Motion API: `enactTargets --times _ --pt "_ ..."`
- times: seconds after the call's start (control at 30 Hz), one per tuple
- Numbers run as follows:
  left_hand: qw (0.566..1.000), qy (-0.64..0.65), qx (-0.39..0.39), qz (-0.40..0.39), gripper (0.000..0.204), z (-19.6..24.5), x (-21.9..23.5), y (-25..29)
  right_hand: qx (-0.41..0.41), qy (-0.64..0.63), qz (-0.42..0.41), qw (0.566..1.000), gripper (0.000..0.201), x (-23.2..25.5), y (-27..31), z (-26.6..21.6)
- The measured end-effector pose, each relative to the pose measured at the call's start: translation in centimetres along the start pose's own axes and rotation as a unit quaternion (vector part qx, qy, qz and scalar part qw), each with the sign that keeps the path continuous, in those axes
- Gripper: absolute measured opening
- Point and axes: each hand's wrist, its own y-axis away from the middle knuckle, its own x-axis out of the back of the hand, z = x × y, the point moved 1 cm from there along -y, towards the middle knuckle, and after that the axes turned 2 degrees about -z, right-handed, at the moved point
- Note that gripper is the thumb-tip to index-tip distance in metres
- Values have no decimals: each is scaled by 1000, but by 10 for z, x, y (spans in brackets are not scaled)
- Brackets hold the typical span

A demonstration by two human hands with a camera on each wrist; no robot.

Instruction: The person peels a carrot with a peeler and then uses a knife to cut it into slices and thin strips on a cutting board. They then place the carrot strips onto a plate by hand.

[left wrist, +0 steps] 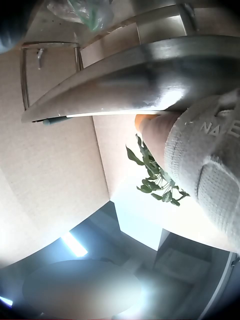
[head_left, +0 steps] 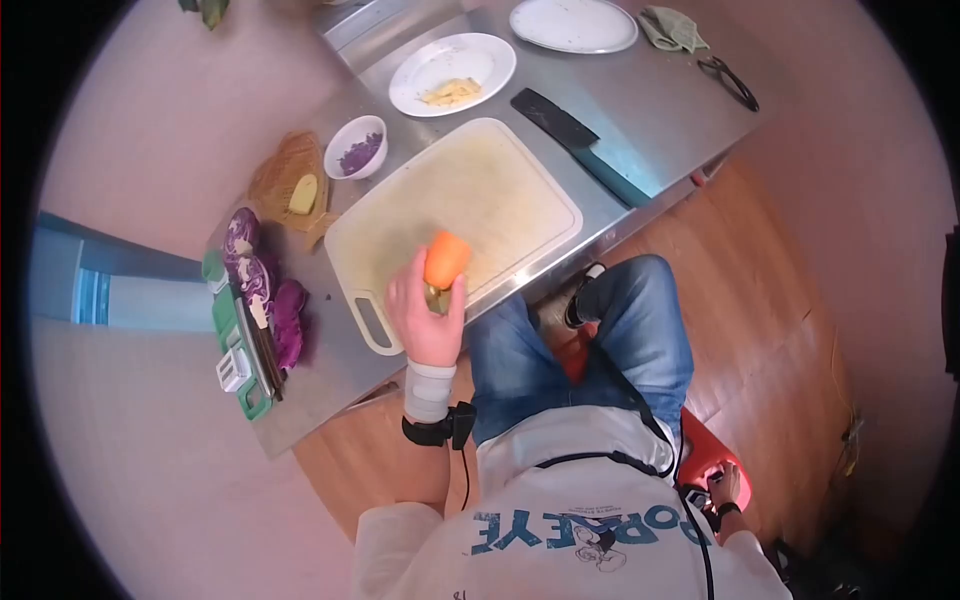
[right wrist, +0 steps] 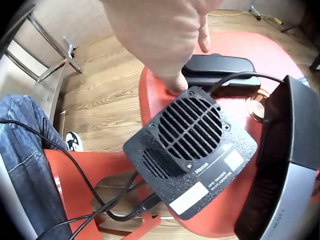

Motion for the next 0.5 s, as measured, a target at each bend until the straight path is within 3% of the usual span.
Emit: enactTargets --times 0.03,0.07,0.1,0.17,0.3,0.37,0.5 --pt "1000 -1 -6 -2 58 2 -3 3 -20 14 4 1000 56 4 -7 -2" --pt "1000 -1 -14 -1 59 4 -5 3 14 5 49 999 51 12 -16 -6" --pt "1000 16 7 4 59 10 -5 10 10 30 59 998 51 56 -11 -2" --pt "1000 15 16 -6 58 12 -5 10 133 -44 165 976 48 89 -52 -52" --pt "1000 12 11 5 56 12 -4 9 297 -108 266 911 42 203 -106 -238" --pt "1000 13 9 12 55 15 -2 8 356 -179 264 878 42 257 -101 -333" --pt "1000 17 2 19 53 17 0 6 520 -174 322 772 41 329 -76 -475"
